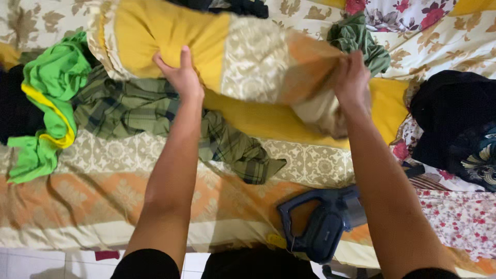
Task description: The person prepares a handheld vacuum, plugs it into a power strip, and uses it to clean a mattress by vacuuming the surface and moving clothes aside.
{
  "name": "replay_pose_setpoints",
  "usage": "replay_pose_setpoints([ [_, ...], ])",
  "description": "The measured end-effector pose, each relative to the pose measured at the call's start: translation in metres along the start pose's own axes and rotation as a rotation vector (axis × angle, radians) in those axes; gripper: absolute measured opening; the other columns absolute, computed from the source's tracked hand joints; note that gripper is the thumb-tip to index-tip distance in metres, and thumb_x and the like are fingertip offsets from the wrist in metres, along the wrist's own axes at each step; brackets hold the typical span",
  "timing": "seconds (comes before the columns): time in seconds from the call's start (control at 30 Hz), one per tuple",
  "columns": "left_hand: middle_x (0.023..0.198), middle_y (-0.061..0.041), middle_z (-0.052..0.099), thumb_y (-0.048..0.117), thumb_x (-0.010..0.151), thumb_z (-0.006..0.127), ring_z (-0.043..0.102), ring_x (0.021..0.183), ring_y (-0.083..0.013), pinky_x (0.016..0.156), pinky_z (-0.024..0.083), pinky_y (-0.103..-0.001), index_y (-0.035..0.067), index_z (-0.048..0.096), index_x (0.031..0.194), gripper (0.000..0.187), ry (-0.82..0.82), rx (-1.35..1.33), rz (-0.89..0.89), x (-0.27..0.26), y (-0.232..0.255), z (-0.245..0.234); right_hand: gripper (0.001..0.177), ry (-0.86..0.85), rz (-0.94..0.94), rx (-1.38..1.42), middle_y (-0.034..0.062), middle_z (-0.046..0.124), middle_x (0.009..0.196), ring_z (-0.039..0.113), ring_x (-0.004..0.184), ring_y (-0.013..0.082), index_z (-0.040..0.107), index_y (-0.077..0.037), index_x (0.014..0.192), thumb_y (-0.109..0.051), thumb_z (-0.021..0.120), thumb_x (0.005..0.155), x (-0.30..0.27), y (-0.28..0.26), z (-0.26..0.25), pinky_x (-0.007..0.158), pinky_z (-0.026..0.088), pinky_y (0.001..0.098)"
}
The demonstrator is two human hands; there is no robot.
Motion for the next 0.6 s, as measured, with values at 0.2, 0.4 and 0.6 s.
replay_pose_setpoints([
  [0.2,0.142,-0.017,0.051,0.022,0.094,0.08,0.053,0.127,-0.0275,0.109,0.043,-0.041,0.004,0.033,0.147,0.073,-0.066,0.376,-0.143,0.048,-0.096,-0.032,0.02,-0.089,0.005,-0.058,0.0213,0.067,0.1,0.065,0.094,0.0422,0.062,-0.006,0.112,-0.019,0.07,0.099,0.023,0.009,0.085,0.08,0.051,0.0517],
  [0.4,0.16,-0.022,0.031,0.037,0.098,0.078,0.035,0.149,-0.0387,0.121,0.034,-0.052,0.006,0.02,0.161,0.091,-0.408,0.936,-0.03,-0.092,-0.09,-0.079,0.038,-0.243,0.277,0.174,0.0127,0.07,0.096,0.072,0.09,0.0337,0.052,-0.005,0.12,-0.023,0.071,0.093,-0.108,0.058,0.05,0.078,0.055,0.0448],
  [0.6,0.135,-0.025,0.054,0.023,0.098,0.061,0.057,0.116,-0.0461,0.088,0.053,-0.053,0.023,0.043,0.155,0.059,-1.034,1.691,-0.483,-0.237,-0.141,-0.147,0.044,-0.558,0.331,0.002,0.0158,0.073,0.104,0.071,0.095,0.0359,0.06,-0.012,0.128,-0.032,0.071,0.091,-0.337,0.069,0.076,0.082,0.057,0.0468],
])
Point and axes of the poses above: each hand's wrist, its own x-axis towards the middle knuckle, its own z-axis out of the palm, y = z × x, the point moved 9 cm from there along x, towards the middle knuckle
